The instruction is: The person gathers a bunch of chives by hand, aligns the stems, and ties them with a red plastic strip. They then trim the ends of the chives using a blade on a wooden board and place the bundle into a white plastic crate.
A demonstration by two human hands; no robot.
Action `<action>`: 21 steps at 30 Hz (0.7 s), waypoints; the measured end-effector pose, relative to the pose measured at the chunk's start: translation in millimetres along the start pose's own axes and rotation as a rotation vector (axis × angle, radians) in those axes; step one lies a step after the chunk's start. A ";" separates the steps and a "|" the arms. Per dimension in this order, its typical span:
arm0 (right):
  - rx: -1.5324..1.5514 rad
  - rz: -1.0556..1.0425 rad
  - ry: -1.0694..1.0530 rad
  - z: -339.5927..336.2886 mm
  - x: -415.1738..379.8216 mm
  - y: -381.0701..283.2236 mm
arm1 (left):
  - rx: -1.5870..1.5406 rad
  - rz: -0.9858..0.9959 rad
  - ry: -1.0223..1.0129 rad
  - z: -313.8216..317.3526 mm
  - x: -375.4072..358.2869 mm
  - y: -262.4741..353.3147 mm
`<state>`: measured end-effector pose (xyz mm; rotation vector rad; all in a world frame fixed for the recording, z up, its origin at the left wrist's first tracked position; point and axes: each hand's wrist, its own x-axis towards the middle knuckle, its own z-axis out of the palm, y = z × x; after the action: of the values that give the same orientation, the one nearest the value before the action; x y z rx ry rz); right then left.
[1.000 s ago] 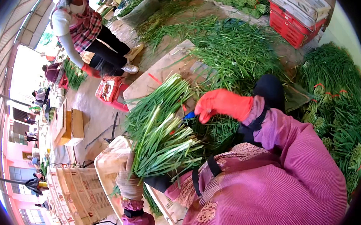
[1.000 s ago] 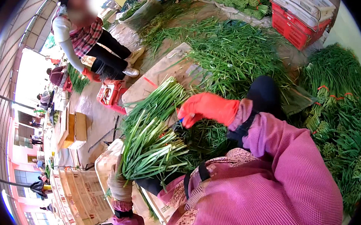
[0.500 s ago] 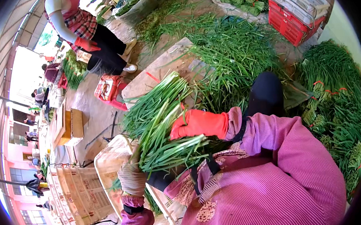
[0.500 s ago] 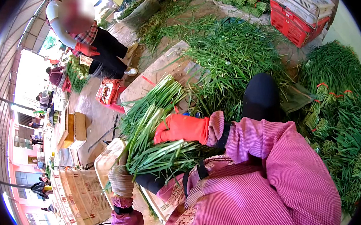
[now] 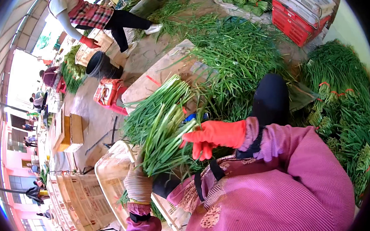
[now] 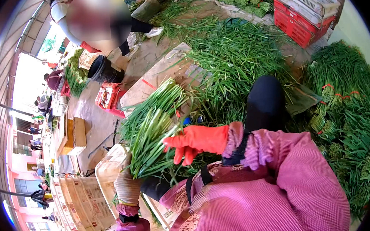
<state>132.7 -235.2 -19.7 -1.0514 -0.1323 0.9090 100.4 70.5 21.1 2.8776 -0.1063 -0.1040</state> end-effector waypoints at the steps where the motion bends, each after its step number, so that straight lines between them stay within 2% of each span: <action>1: 0.002 -0.003 0.000 0.7 2.0 -1.7 | 0.079 0.043 -0.014 -0.5 1.2 2.7; 4: -0.034 -0.043 -0.047 -6.2 4.2 -7.9 | 0.133 0.103 0.032 1.7 -4.6 -5.1; 6: 0.236 -0.348 0.100 -27.3 -7.5 -10.2 | -0.134 0.019 0.027 1.2 -10.5 -12.5; 8: 0.085 -0.346 0.333 -46.7 -19.6 -22.2 | -0.155 0.028 0.095 10.6 -11.8 -31.9; 9: -0.104 -0.347 0.318 -50.9 -23.2 -23.3 | -0.183 -0.012 0.070 9.0 -12.1 -31.7; 10: -0.105 -0.349 0.320 -51.5 -18.2 -17.3 | -0.211 -0.050 0.043 8.3 -12.1 -31.7; 12: -0.817 -0.431 0.360 -45.7 -3.8 4.9 | -0.311 0.021 0.046 17.0 -7.2 -41.3; 13: -0.698 -0.460 0.228 -32.8 -3.3 2.2 | -0.268 0.025 0.022 12.7 -6.6 -32.3; 14: -0.874 -0.273 0.209 -25.3 0.0 -5.6 | -0.224 0.026 -0.002 8.9 -6.2 -23.9; 16: -0.947 -0.677 0.170 -14.8 18.7 4.9 | -0.282 0.076 -0.003 4.2 -5.7 -12.2; 17: -0.745 -0.720 0.121 -29.7 58.3 39.5 | -0.187 0.054 -0.033 1.9 -5.0 -6.4; 18: -0.542 -0.756 0.072 -19.8 77.7 40.0 | -0.092 0.032 -0.062 0.9 -5.0 -3.8; 19: 0.179 -0.528 -0.055 -13.1 84.2 44.2 | -0.090 0.013 -0.076 1.0 -6.6 -5.5; 20: -0.224 -0.457 -0.146 -29.8 65.0 44.8 | -0.088 0.016 -0.060 2.1 -9.4 -10.5; 21: -0.197 -0.267 -0.047 -12.2 29.6 6.1 | -0.178 0.045 -0.058 3.5 -9.0 -18.8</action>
<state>154.2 -221.8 -40.2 -1.1627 -0.3990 0.6875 92.4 88.4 13.5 2.6932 -0.1636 -0.1796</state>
